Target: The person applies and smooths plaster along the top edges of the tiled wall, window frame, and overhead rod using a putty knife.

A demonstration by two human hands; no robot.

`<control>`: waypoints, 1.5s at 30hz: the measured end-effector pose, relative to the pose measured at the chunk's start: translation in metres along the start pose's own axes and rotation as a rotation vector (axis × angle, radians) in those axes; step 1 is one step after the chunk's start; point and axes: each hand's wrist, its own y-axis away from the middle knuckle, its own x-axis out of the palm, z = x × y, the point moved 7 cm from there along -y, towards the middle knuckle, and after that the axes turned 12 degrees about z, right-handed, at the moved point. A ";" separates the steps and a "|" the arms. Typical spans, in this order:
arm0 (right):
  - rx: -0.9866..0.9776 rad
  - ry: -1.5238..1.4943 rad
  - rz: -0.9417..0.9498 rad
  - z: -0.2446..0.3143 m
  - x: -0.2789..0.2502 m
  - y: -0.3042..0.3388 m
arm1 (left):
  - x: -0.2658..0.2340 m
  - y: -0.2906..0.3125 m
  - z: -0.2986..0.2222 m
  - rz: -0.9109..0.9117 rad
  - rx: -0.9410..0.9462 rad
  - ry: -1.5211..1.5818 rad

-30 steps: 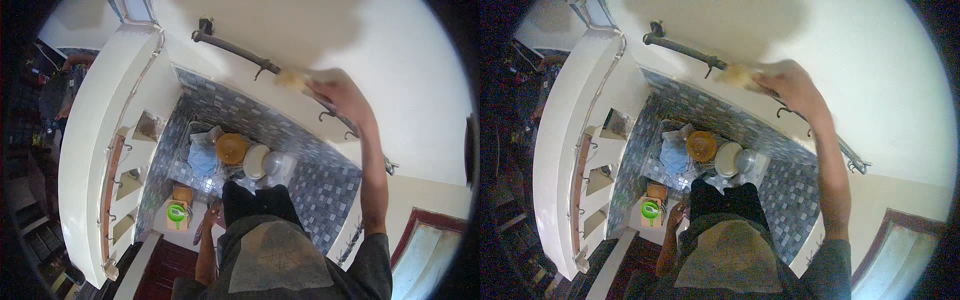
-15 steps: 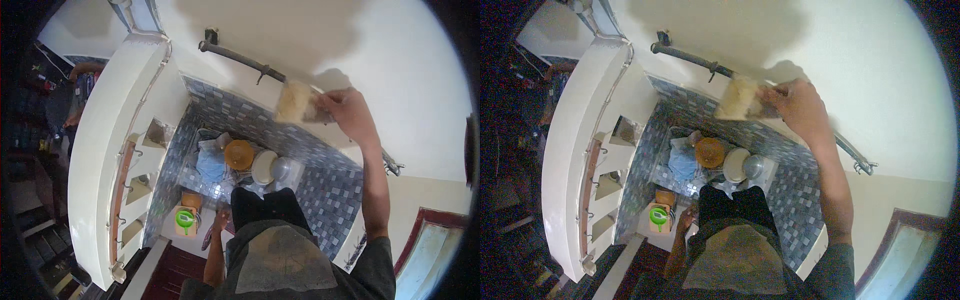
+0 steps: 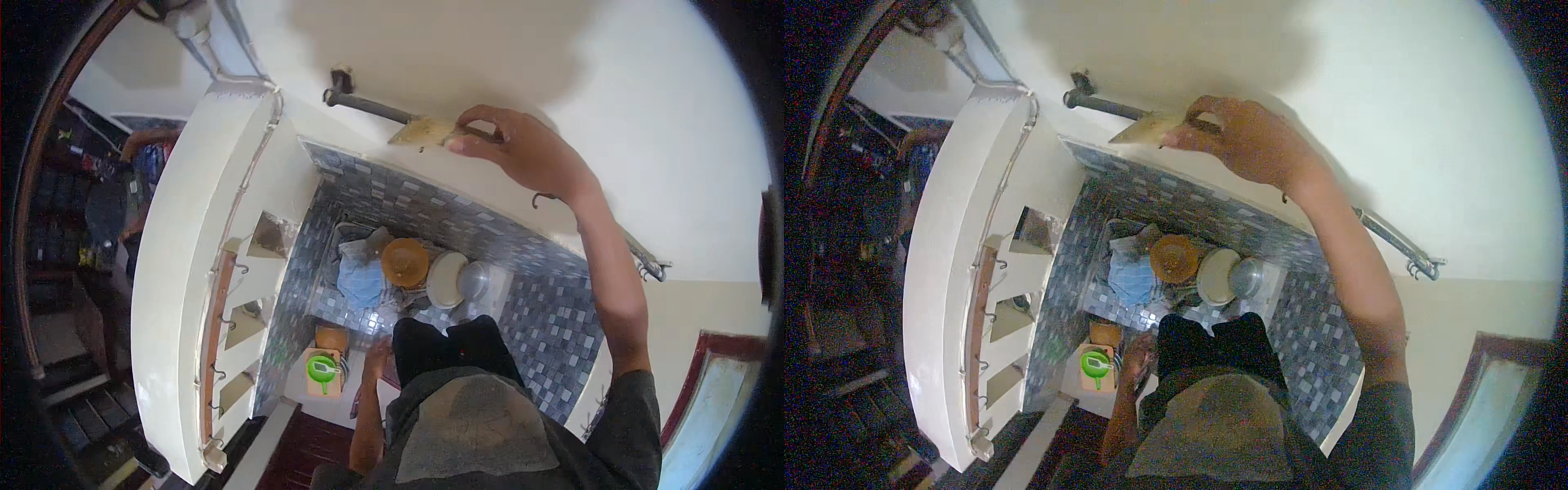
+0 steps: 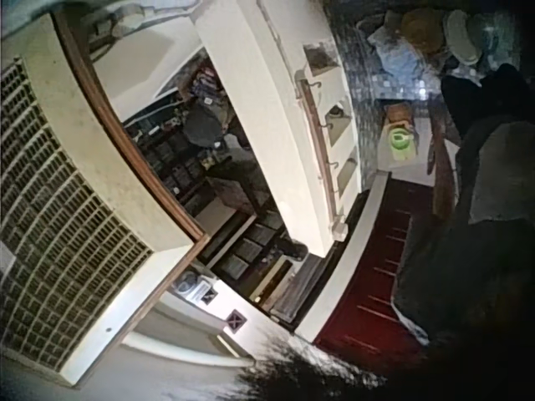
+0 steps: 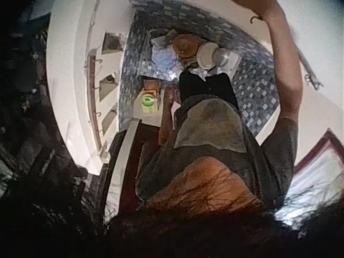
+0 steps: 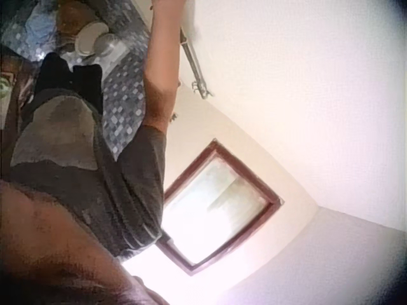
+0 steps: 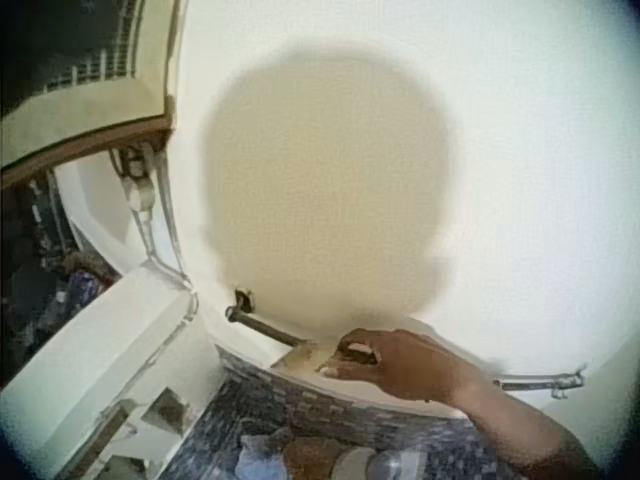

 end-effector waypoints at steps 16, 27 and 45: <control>0.435 -0.558 -0.380 -0.214 0.167 0.247 | 0.160 0.018 -0.321 0.159 0.210 -0.229; 0.587 -0.603 -1.007 -0.407 0.045 0.421 | 0.242 -0.010 -0.253 0.163 -0.048 -0.494; 0.387 -0.479 -0.720 -0.372 0.028 0.324 | 0.337 -0.026 -0.265 0.057 0.004 -0.597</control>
